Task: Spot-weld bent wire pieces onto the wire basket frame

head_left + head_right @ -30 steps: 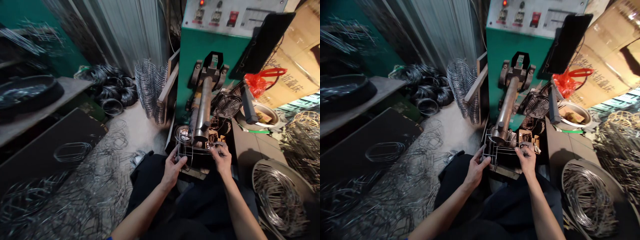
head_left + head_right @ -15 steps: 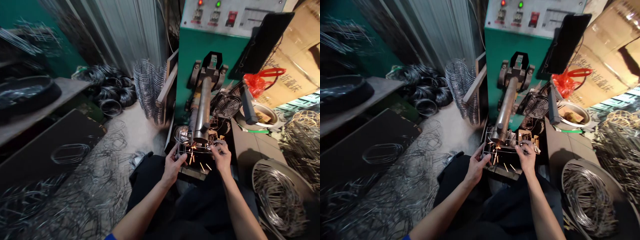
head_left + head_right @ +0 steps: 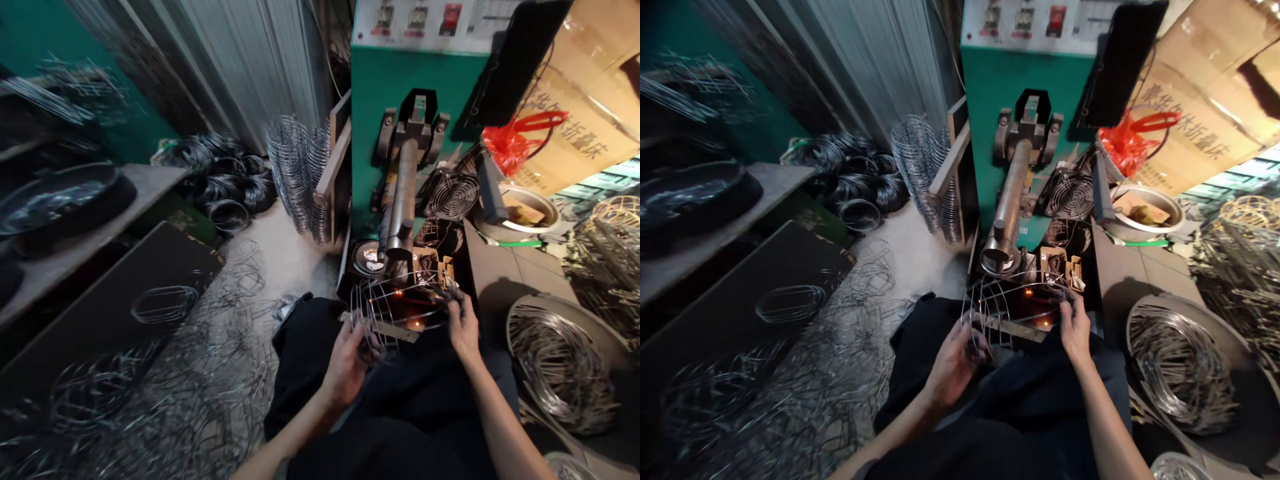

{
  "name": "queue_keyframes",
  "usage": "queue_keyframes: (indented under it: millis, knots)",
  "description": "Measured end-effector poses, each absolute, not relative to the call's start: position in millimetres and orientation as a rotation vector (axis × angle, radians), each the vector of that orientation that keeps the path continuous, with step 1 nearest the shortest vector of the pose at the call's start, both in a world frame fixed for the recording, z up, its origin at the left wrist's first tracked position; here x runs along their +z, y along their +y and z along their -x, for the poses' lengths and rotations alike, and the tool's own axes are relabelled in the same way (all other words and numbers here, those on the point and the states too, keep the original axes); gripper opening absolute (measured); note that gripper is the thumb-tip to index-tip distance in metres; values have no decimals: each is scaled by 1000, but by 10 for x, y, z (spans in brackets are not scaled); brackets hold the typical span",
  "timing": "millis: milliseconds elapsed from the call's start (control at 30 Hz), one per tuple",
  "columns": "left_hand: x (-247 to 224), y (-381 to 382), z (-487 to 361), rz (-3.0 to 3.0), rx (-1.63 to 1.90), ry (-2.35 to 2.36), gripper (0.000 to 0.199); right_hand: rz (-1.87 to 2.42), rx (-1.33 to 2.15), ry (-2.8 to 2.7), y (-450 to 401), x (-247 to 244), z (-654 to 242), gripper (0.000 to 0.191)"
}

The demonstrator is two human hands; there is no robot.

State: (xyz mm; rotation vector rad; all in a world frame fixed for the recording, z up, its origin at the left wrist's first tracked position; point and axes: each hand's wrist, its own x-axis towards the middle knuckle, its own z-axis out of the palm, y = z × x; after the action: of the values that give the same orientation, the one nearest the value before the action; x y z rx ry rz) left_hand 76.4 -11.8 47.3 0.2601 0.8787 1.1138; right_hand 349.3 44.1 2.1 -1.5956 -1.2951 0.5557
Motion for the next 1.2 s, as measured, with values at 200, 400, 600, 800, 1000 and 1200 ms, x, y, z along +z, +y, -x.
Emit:
queue_keyframes:
  millis: [200,400,600,800,1000,1200]
  knots:
    - [253,-676,-45,-488,672,1195,54,1604,1103,-1694,289,205,-3558,51]
    - [169,208,-293,-1661,696,1344,40,1517,961,-2125,557,148,-3118,36]
    - [-13,399,-631,-1962,710,1448,37,1690,634,-1932,189,-45,-3067,45]
    - [64,525,-653,-2222,496,1568,35,1886,508,-2016,211,-94,-3056,43]
    - [234,789,-601,-2262,558,1506,30,1790,517,-2006,463,128,-3012,37]
    - [480,907,-513,-2284,605,1429,25,1688,562,-1986,591,439,-2977,32]
